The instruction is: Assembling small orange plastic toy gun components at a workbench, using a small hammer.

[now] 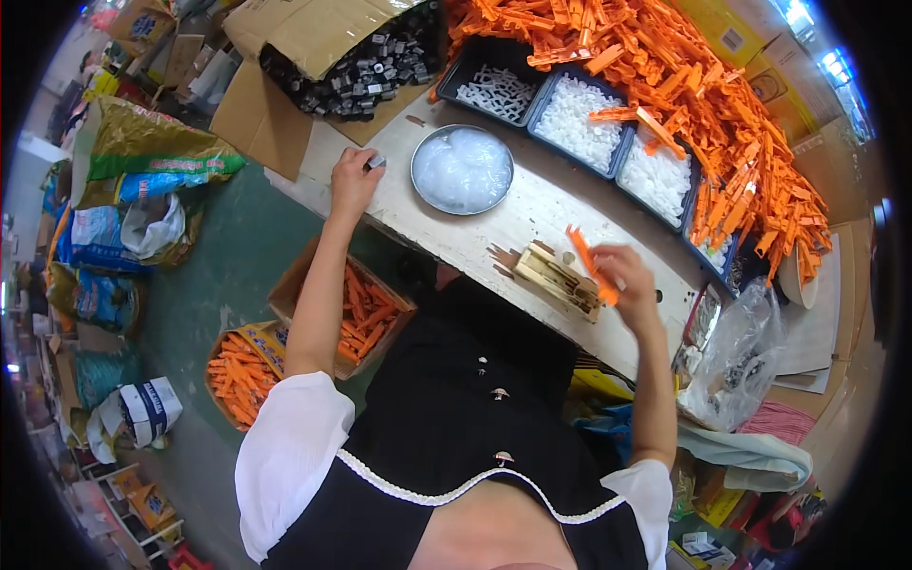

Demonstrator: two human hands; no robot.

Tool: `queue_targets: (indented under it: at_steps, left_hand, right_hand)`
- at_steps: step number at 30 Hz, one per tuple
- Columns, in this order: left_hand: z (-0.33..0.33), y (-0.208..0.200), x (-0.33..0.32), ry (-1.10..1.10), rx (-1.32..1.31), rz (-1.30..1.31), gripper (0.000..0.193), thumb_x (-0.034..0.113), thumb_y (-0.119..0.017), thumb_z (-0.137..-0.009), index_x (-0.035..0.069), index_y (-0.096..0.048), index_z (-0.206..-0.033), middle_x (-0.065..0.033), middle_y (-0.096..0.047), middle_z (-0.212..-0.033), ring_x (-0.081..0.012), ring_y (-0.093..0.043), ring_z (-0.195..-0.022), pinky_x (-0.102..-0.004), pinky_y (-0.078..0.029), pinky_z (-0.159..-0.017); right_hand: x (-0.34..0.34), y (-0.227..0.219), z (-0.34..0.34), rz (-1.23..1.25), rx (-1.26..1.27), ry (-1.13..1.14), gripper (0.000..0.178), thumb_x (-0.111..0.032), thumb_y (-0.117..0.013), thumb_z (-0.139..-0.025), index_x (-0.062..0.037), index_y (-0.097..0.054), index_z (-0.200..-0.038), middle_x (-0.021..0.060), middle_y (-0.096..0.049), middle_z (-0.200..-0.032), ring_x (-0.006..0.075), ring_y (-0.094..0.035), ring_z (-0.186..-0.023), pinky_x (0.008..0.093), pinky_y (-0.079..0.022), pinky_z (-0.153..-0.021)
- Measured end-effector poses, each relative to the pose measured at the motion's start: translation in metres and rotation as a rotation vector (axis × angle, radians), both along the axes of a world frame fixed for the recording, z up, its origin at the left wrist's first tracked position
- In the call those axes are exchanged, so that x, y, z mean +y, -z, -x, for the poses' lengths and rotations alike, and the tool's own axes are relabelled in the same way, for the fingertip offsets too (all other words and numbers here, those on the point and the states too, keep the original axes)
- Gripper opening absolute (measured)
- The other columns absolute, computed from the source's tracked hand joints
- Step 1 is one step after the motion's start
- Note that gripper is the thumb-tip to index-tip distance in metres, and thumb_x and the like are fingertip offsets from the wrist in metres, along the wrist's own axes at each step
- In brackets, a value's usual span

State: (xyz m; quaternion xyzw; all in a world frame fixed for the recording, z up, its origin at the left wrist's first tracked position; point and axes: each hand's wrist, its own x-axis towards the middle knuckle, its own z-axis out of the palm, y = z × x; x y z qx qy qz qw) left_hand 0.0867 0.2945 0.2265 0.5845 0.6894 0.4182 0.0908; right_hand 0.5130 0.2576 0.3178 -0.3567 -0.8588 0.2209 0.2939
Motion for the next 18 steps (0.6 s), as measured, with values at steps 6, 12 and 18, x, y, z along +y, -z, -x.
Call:
queue_targets:
  at_steps: [6,12,18]
  left_hand:
    - [0.004,0.007,0.005,0.039,0.049,-0.017,0.027,0.006,-0.065,-0.067,0.001,-0.063,-0.094,-0.0096,-0.055,-0.079,-0.0191,-0.054,-0.065,-0.0281,-0.045,-0.063]
    - [-0.014,-0.019,-0.020,0.003,-0.701,0.034,0.024,0.002,-0.063,-0.075,-0.003,-0.060,-0.098,-0.0048,-0.058,-0.082,-0.0104,-0.053,-0.065,-0.0214,-0.042,-0.054]
    - [-0.069,-0.042,-0.031,0.237,-1.081,-0.002,0.026,-0.003,-0.065,-0.073,-0.004,-0.060,-0.099,-0.0061,-0.059,-0.083,-0.0092,-0.053,-0.064,-0.0200,-0.042,-0.053]
  right_hand:
    - [-0.021,0.016,-0.006,-0.021,-0.153,-0.016,0.016,0.003,-0.055,-0.063,-0.0059,-0.056,-0.076,0.0065,-0.060,-0.098,0.0256,-0.052,-0.091,0.0354,-0.036,-0.085]
    - [-0.015,0.022,0.022,-0.021,-0.283,0.097,0.018,-0.011,-0.062,-0.071,-0.0048,-0.055,-0.086,0.0095,-0.056,-0.091,0.0265,-0.051,-0.087,0.0362,-0.037,-0.085]
    - [-0.027,0.042,0.044,-0.148,-0.305,0.082,0.029,-0.007,-0.052,-0.077,-0.0046,-0.052,-0.106,0.0096,-0.052,-0.111,0.0244,-0.051,-0.097,0.0392,-0.036,-0.088]
